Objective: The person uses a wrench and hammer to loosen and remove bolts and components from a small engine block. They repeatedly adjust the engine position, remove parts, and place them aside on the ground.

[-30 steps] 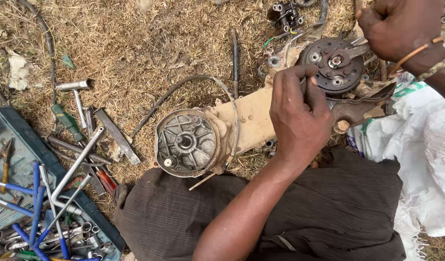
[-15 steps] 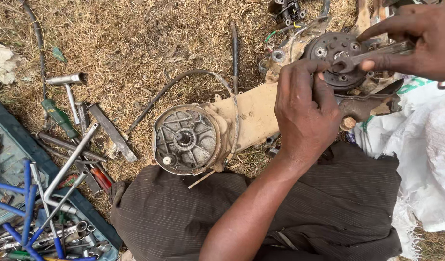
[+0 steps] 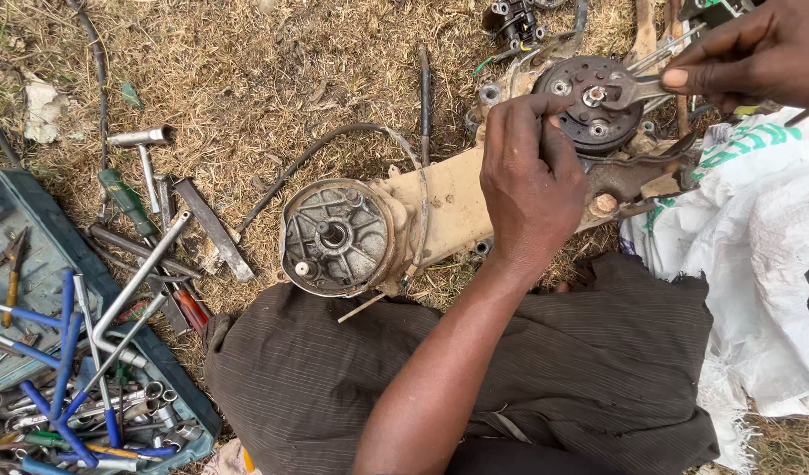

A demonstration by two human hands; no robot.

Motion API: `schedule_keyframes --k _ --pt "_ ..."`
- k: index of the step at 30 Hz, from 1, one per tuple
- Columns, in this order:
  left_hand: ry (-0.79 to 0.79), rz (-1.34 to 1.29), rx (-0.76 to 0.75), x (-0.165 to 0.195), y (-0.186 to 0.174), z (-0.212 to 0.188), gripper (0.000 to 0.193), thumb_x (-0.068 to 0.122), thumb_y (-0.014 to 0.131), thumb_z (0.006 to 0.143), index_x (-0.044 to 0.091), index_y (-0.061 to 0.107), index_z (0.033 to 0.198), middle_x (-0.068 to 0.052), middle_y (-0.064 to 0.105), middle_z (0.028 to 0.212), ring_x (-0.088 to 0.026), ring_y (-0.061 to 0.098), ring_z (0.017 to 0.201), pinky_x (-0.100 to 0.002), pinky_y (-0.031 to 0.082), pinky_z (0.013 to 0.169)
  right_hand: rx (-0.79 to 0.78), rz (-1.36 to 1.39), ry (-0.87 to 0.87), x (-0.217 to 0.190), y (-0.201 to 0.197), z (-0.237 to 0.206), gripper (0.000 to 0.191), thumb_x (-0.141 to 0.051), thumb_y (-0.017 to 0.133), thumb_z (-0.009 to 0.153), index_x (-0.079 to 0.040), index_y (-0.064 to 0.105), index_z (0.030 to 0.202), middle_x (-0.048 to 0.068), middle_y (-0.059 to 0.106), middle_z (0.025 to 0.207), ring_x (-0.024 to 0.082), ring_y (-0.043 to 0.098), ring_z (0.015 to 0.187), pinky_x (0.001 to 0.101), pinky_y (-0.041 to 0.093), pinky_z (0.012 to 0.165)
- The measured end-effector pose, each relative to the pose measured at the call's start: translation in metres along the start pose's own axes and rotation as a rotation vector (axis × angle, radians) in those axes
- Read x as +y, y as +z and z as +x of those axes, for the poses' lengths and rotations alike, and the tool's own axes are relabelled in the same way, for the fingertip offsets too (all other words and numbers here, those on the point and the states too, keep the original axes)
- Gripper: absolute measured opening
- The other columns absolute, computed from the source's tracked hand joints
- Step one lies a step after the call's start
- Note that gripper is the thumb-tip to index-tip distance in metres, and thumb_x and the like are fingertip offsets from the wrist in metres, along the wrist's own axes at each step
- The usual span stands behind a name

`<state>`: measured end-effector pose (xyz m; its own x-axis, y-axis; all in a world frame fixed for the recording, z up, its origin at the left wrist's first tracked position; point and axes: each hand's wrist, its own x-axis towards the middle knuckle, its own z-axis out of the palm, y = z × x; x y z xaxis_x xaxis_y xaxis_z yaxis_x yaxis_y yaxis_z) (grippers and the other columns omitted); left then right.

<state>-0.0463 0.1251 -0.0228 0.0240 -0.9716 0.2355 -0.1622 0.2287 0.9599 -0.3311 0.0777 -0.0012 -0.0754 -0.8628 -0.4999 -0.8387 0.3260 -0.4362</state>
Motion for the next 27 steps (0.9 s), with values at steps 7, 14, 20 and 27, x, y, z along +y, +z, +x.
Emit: schedule_keyframes --k 7,14,20,27 --pt "-0.032 -0.002 -0.008 0.0 0.001 0.0 0.016 0.002 0.051 0.106 0.004 0.059 0.12 -0.01 0.056 0.113 -0.018 0.064 0.088 -0.035 0.054 0.072 -0.142 -0.259 -0.155 0.011 -0.007 0.063 0.031 -0.027 0.078 0.093 0.004 0.082 0.098 0.018 0.063 0.067 0.028 0.059 0.052 0.0434 0.048 0.048" --pt "-0.018 0.02 -0.004 0.0 0.002 -0.001 0.016 0.002 0.052 0.107 0.005 0.059 0.121 -0.009 0.056 0.108 -0.018 0.063 0.089 -0.034 0.053 0.073 0.053 -0.31 -0.326 0.018 0.012 0.068 0.044 -0.042 0.078 0.097 0.002 0.078 0.09 0.013 0.07 0.071 0.025 0.069 0.063 0.0419 0.058 0.065" --pt "-0.042 0.024 -0.006 -0.001 0.001 0.0 0.017 0.002 0.051 0.106 0.004 0.059 0.12 -0.009 0.056 0.112 -0.017 0.064 0.087 -0.035 0.055 0.072 0.114 -0.228 -0.428 0.004 0.012 0.063 0.043 -0.042 0.077 0.093 0.0 0.074 0.083 0.01 0.066 0.066 0.02 0.064 0.063 0.0386 0.054 0.059" --pt "-0.072 -0.017 -0.028 -0.002 0.004 0.0 0.016 0.002 0.05 0.106 0.003 0.059 0.119 -0.011 0.056 0.115 -0.017 0.065 0.086 -0.033 0.056 0.067 0.16 -0.6 -0.288 -0.014 0.023 0.049 0.048 -0.037 0.064 0.111 -0.001 0.07 0.081 0.011 0.055 0.054 0.022 0.052 0.042 0.0378 0.046 0.046"
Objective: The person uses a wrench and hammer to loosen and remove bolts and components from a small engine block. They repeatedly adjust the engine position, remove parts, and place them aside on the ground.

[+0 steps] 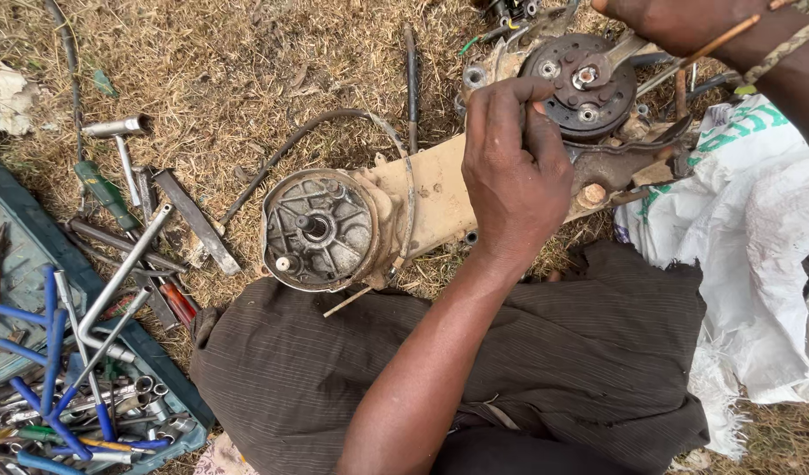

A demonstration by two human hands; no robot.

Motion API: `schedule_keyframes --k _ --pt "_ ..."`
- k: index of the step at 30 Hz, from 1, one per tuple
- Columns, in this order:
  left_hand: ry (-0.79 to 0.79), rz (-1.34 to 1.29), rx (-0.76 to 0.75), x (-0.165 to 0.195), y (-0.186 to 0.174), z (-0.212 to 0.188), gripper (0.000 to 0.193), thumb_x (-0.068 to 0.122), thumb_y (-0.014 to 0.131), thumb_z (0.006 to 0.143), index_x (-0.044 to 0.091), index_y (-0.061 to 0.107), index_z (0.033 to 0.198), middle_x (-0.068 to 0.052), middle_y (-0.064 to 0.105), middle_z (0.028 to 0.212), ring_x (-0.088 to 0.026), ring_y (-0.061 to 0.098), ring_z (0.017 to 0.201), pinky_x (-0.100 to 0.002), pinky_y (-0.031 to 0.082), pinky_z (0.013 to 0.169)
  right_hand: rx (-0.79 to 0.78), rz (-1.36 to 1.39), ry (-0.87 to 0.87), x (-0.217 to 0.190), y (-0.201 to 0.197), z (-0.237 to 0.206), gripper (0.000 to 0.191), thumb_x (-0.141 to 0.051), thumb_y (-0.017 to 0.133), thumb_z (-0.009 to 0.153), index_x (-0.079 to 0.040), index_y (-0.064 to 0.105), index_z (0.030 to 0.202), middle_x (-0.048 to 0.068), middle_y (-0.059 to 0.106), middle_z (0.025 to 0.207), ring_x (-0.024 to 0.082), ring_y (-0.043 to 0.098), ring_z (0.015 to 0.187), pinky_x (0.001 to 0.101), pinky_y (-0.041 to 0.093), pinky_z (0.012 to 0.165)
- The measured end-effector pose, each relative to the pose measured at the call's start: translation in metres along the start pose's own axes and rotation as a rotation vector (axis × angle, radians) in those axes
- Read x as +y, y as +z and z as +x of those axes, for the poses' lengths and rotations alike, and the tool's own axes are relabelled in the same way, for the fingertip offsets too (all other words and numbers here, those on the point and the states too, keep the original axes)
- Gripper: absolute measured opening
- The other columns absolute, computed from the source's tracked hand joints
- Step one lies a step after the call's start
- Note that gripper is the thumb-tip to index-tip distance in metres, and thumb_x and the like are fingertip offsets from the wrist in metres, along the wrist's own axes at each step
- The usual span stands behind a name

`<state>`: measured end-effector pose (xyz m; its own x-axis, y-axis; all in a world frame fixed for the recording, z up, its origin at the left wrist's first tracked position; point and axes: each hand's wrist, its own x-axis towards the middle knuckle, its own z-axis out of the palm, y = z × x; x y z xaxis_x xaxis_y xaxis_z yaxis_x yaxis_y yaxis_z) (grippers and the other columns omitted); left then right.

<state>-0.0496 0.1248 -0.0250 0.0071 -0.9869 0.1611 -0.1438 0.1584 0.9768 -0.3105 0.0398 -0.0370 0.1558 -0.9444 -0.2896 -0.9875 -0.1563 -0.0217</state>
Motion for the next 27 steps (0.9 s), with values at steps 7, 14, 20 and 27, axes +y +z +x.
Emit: schedule_keyframes --k 7,14,20,27 --pt "0.046 0.029 0.008 -0.004 -0.001 0.0 0.015 0.001 0.051 0.107 0.003 0.058 0.12 -0.01 0.055 0.111 -0.018 0.065 0.093 -0.033 0.058 0.076 0.033 -0.01 0.019 -0.015 -0.003 0.029 0.046 -0.039 0.065 0.109 0.0 0.071 0.086 0.012 0.057 0.056 0.022 0.054 0.045 0.0378 0.047 0.047" --pt "0.006 -0.002 0.001 -0.002 -0.005 0.002 0.014 0.0 0.052 0.106 0.004 0.058 0.118 -0.01 0.055 0.114 -0.019 0.065 0.094 -0.033 0.057 0.078 0.26 0.047 0.036 -0.008 0.011 0.009 0.045 -0.041 0.066 0.107 0.0 0.072 0.09 0.013 0.059 0.059 0.022 0.057 0.047 0.0379 0.048 0.048" --pt "-0.028 -0.003 -0.024 0.0 -0.005 0.004 0.016 -0.001 0.052 0.105 0.004 0.06 0.118 -0.01 0.055 0.115 -0.02 0.065 0.092 -0.034 0.056 0.076 0.382 0.092 0.024 -0.009 0.019 -0.01 0.045 -0.043 0.068 0.105 0.0 0.073 0.094 0.013 0.061 0.061 0.023 0.059 0.049 0.0379 0.049 0.049" --pt "-0.019 -0.002 -0.012 -0.003 -0.002 0.001 0.015 0.001 0.052 0.107 0.005 0.06 0.119 -0.009 0.056 0.112 -0.016 0.065 0.086 -0.031 0.055 0.067 0.379 0.107 0.019 -0.007 0.018 -0.021 0.046 -0.045 0.069 0.103 0.0 0.074 0.099 0.014 0.063 0.063 0.023 0.061 0.051 0.038 0.05 0.05"
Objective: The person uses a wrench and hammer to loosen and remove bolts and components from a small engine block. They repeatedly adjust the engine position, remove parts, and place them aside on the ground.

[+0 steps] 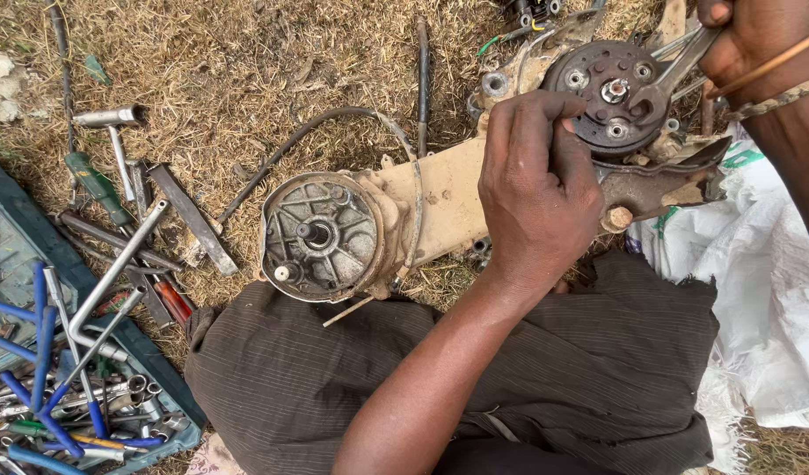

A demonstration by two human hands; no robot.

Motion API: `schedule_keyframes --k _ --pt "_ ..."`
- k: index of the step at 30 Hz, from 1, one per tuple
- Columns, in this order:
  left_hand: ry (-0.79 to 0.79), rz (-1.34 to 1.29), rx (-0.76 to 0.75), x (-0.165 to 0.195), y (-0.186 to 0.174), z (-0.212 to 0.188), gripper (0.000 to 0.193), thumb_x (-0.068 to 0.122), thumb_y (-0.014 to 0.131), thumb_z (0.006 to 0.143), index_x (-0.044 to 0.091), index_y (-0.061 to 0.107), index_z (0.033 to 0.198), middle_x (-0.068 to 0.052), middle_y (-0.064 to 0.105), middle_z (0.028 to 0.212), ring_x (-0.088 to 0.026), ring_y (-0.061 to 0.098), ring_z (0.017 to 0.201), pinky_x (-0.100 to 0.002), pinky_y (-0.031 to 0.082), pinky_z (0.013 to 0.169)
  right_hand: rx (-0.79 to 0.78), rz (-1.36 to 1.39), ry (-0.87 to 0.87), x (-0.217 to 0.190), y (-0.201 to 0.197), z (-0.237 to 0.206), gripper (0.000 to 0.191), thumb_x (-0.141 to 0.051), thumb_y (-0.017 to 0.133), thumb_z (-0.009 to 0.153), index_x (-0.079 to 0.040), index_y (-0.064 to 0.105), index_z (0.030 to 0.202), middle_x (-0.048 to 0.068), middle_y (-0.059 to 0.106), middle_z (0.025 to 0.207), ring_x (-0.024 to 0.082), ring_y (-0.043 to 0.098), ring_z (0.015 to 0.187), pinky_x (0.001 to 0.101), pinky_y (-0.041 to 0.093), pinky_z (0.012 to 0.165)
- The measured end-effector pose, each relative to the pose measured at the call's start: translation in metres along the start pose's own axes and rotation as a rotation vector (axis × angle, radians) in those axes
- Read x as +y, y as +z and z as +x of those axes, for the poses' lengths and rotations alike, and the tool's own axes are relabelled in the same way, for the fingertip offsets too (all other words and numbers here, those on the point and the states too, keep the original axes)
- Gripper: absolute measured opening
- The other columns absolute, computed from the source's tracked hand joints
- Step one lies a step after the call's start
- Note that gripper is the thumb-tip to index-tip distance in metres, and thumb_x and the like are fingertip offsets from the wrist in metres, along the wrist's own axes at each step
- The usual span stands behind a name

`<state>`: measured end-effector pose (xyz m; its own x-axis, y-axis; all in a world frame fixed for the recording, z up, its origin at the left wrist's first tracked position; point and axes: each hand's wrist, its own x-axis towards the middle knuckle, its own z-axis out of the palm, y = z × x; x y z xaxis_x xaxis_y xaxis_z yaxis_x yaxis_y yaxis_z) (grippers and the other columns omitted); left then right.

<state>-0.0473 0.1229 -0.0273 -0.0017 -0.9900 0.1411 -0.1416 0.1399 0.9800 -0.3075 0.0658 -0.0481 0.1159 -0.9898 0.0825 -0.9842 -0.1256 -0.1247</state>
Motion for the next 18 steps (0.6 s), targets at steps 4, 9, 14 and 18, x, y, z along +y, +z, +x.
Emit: schedule_keyframes --k 4,9,14,18 --pt "0.039 0.017 0.018 0.001 0.002 0.0 0.013 0.002 0.051 0.11 0.006 0.059 0.119 -0.008 0.055 0.112 -0.015 0.065 0.088 -0.03 0.057 0.072 -0.072 0.027 0.001 0.005 0.001 0.004 0.047 -0.046 0.07 0.102 0.001 0.075 0.101 0.014 0.064 0.064 0.023 0.063 0.053 0.038 0.05 0.051" --pt "-0.029 0.041 -0.007 0.004 0.001 0.0 0.016 0.003 0.051 0.105 0.005 0.06 0.118 -0.009 0.056 0.113 -0.017 0.064 0.084 -0.034 0.055 0.069 -0.12 0.034 -0.009 0.003 -0.005 0.006 0.048 -0.047 0.071 0.101 0.001 0.075 0.104 0.015 0.066 0.066 0.023 0.064 0.054 0.0381 0.051 0.052" --pt "0.055 0.058 0.024 0.003 0.0 0.0 0.017 0.004 0.05 0.108 0.006 0.059 0.121 -0.008 0.055 0.11 -0.016 0.065 0.09 -0.032 0.057 0.075 -0.191 0.037 -0.1 0.004 -0.027 -0.004 0.051 -0.049 0.072 0.099 0.001 0.076 0.108 0.015 0.067 0.068 0.024 0.066 0.056 0.0381 0.052 0.053" --pt "0.036 0.076 0.005 0.001 0.001 -0.002 0.017 0.004 0.051 0.105 0.005 0.06 0.12 -0.009 0.056 0.112 -0.018 0.064 0.089 -0.036 0.055 0.075 -0.355 -0.007 -0.029 -0.003 -0.045 -0.001 0.051 -0.049 0.071 0.096 -0.002 0.076 0.115 0.016 0.069 0.066 0.025 0.068 0.053 0.039 0.054 0.05"
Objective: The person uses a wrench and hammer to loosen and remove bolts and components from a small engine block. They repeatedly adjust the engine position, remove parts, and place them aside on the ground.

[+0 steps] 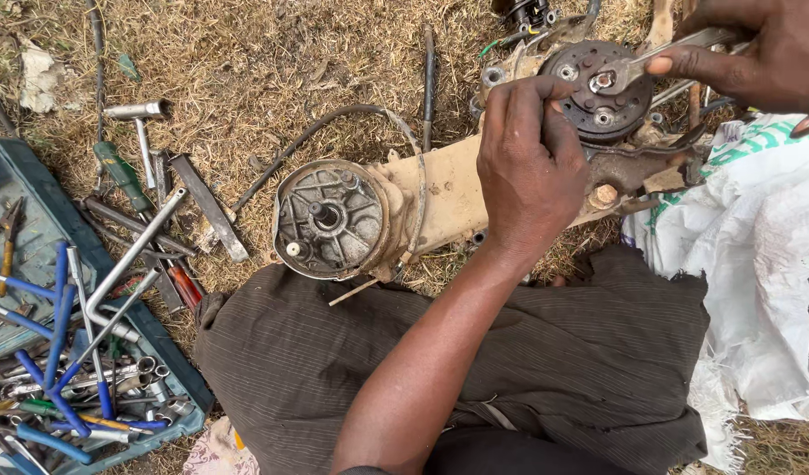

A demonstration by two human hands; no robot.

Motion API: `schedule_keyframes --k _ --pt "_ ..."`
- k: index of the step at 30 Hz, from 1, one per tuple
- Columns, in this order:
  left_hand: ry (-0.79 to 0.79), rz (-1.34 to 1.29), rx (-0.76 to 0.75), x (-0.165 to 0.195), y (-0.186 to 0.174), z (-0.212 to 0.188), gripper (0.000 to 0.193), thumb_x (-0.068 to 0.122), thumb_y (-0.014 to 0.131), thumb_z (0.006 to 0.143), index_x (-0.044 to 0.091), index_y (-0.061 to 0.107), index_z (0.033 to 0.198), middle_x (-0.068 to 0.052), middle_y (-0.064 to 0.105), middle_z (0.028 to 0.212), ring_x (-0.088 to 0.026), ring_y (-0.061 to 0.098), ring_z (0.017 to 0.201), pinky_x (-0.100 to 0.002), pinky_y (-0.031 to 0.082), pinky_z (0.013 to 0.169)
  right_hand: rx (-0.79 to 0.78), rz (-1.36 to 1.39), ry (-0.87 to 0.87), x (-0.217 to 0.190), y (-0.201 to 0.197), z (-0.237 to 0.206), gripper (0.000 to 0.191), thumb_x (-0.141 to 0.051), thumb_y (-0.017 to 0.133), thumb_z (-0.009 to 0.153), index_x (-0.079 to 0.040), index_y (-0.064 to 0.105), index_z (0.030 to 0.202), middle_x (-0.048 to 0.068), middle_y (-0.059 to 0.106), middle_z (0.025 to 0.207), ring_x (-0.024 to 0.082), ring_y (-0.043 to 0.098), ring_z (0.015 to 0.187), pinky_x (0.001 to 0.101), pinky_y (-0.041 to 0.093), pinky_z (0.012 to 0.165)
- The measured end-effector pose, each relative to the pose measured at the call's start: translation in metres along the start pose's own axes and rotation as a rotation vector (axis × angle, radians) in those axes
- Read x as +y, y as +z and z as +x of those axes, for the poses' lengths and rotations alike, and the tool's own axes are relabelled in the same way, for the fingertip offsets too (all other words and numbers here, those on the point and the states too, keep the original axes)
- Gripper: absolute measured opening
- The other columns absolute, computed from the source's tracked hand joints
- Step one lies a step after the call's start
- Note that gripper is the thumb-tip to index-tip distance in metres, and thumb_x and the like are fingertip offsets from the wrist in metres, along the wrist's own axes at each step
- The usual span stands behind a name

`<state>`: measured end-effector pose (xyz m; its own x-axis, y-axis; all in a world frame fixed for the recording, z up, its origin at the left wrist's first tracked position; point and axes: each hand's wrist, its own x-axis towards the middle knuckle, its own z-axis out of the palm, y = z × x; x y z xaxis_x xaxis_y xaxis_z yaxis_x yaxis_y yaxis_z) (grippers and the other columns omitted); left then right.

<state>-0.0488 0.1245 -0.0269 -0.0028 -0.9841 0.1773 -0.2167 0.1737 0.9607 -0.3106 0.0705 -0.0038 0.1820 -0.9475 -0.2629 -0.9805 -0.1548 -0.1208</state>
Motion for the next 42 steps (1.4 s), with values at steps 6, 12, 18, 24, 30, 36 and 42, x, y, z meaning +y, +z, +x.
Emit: schedule_keyframes --k 6,12,18,24,30,36,42 --pt "0.038 0.003 0.04 0.001 0.002 0.0 0.017 0.004 0.049 0.104 0.005 0.058 0.119 -0.01 0.054 0.115 -0.019 0.065 0.094 -0.036 0.057 0.079 0.042 -0.159 0.088 -0.055 -0.027 -0.019 0.048 -0.051 0.061 0.103 -0.01 0.078 0.122 0.015 0.071 0.067 0.025 0.067 0.053 0.0404 0.054 0.05" --pt "0.028 0.027 0.033 0.0 0.002 0.001 0.016 0.005 0.05 0.104 0.005 0.061 0.115 -0.01 0.056 0.111 -0.021 0.065 0.092 -0.039 0.056 0.079 0.082 -0.394 0.114 -0.119 -0.042 -0.065 0.038 -0.042 0.052 0.109 -0.023 0.073 0.135 0.009 0.072 0.07 0.025 0.066 0.05 0.0378 0.051 0.045" --pt "0.03 -0.005 0.044 -0.006 0.003 0.001 0.016 0.006 0.049 0.103 0.005 0.059 0.116 -0.01 0.056 0.113 -0.02 0.065 0.097 -0.038 0.057 0.083 0.163 -0.349 0.212 -0.169 -0.048 -0.067 0.027 -0.032 0.058 0.108 -0.017 0.075 0.123 0.013 0.067 0.064 0.03 0.066 0.053 0.0411 0.049 0.047" --pt "0.014 -0.016 0.064 -0.003 -0.003 0.001 0.018 0.006 0.049 0.1 0.005 0.061 0.114 -0.012 0.058 0.113 -0.025 0.064 0.104 -0.044 0.053 0.093 0.334 -0.379 0.288 -0.198 -0.023 -0.06 0.024 -0.026 0.063 0.106 -0.009 0.075 0.093 0.017 0.07 0.08 0.036 0.069 0.067 0.0465 0.052 0.054" --pt "0.002 -0.126 0.127 -0.002 -0.01 0.002 0.015 0.008 0.054 0.098 0.007 0.063 0.11 -0.012 0.061 0.107 -0.031 0.063 0.105 -0.043 0.05 0.096 0.258 -0.341 0.402 -0.192 -0.006 -0.05 0.021 -0.025 0.064 0.102 -0.009 0.076 0.097 0.021 0.069 0.074 0.04 0.069 0.07 0.049 0.055 0.061" --pt "0.037 -0.109 0.143 -0.008 -0.005 0.0 0.015 0.008 0.054 0.098 0.008 0.061 0.111 -0.012 0.061 0.108 -0.031 0.062 0.107 -0.045 0.049 0.101 0.365 -0.301 0.347 -0.175 -0.003 -0.051 0.021 -0.027 0.067 0.1 -0.015 0.081 0.111 0.018 0.071 0.078 0.037 0.069 0.068 0.0467 0.056 0.063" --pt "0.034 -0.07 0.071 -0.017 0.003 0.0 0.018 0.013 0.051 0.098 0.007 0.059 0.113 -0.013 0.059 0.111 -0.029 0.063 0.104 -0.049 0.049 0.101 0.378 -0.394 0.329 -0.166 0.017 -0.048 0.025 -0.03 0.066 0.108 -0.009 0.079 0.101 0.014 0.073 0.079 0.031 0.069 0.068 0.0429 0.055 0.061"
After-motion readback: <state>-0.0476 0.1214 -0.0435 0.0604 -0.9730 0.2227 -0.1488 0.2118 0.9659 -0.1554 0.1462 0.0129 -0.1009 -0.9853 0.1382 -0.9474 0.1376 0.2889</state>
